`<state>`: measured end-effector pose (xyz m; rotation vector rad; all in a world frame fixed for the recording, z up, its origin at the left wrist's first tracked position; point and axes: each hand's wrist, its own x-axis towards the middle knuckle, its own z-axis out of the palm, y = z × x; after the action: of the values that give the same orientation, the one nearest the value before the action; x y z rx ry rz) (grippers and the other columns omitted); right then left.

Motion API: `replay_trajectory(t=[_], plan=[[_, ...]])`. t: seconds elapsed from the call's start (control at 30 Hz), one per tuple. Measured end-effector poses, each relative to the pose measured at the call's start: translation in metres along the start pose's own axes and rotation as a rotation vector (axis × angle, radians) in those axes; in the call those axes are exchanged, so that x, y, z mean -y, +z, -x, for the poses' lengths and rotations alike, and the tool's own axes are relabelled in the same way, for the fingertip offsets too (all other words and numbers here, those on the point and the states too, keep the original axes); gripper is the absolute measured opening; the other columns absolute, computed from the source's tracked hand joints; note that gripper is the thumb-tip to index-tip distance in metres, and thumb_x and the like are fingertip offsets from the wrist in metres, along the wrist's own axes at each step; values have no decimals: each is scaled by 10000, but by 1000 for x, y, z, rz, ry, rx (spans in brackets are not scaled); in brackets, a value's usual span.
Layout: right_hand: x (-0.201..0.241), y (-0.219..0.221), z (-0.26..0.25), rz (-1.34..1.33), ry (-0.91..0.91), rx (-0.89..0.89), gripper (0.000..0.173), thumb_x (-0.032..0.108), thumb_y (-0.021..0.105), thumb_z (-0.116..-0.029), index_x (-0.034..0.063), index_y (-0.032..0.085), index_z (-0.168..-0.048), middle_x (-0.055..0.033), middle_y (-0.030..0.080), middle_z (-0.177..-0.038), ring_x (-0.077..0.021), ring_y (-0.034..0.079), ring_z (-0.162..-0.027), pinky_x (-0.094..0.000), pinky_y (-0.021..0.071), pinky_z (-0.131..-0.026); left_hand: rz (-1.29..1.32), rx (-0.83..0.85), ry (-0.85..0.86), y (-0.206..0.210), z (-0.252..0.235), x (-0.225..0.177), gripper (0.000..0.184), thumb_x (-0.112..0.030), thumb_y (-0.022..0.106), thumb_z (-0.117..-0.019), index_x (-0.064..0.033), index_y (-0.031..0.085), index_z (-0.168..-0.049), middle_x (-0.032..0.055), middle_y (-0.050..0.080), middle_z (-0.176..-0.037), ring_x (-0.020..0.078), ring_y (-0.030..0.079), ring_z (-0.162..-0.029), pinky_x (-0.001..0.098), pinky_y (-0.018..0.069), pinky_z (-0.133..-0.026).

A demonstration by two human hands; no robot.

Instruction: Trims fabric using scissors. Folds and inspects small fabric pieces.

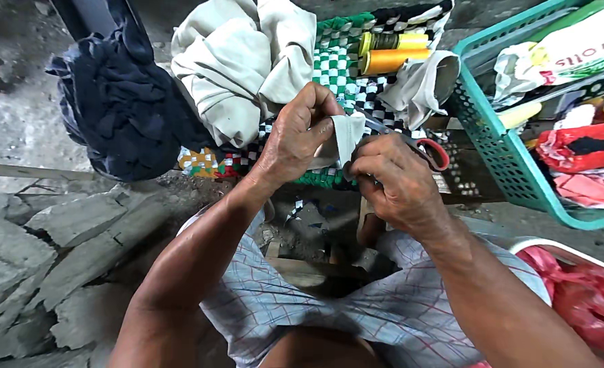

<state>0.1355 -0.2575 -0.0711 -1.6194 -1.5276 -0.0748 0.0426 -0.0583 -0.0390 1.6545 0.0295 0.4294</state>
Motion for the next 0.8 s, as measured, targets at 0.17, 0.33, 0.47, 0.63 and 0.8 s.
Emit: replay_trajectory(t=[0.17,0.33,0.47,0.63,0.8], plan=[[0,-2,1,-61,-3,-23,97,41,627,-928,4,702,-978,-161,674,-1063,-299,634,-1133,-429,538,-989,-99,11,-60,-3,0,-1,102,52,526,-976,14,537,-1069,98,641,-923,141,654,-795,288,576,-712],[-5,-27,1,-280,283,-275,141,97,540,-1030,6,586,-1127,-66,663,-1127,-142,672,-1020,-320,591,-866,-331,107,-178,-15,-1,3,149,-111,696,-959,-31,627,-1064,39,636,-836,98,596,-695,240,520,-635],[-29,-40,-2,-391,423,-535,108,63,552,-1016,70,582,-1120,47,619,-937,-51,631,-818,-249,570,-749,-373,210,-206,-16,-1,1,136,-151,703,-956,-53,678,-1047,21,685,-878,82,654,-786,251,564,-725],[-47,-55,-2,-517,510,-647,98,64,549,-1017,97,573,-1106,36,610,-939,-96,638,-849,-316,583,-810,-334,216,-180,-19,-3,4,116,-156,650,-997,-52,699,-1014,2,678,-833,55,636,-730,223,548,-670],[-49,-67,-3,-491,597,-684,83,68,551,-1018,107,580,-1086,50,613,-905,-73,638,-799,-274,583,-780,-330,182,-147,-26,-3,3,132,-153,632,-1006,-43,697,-973,-19,637,-764,32,570,-656,196,485,-606]])
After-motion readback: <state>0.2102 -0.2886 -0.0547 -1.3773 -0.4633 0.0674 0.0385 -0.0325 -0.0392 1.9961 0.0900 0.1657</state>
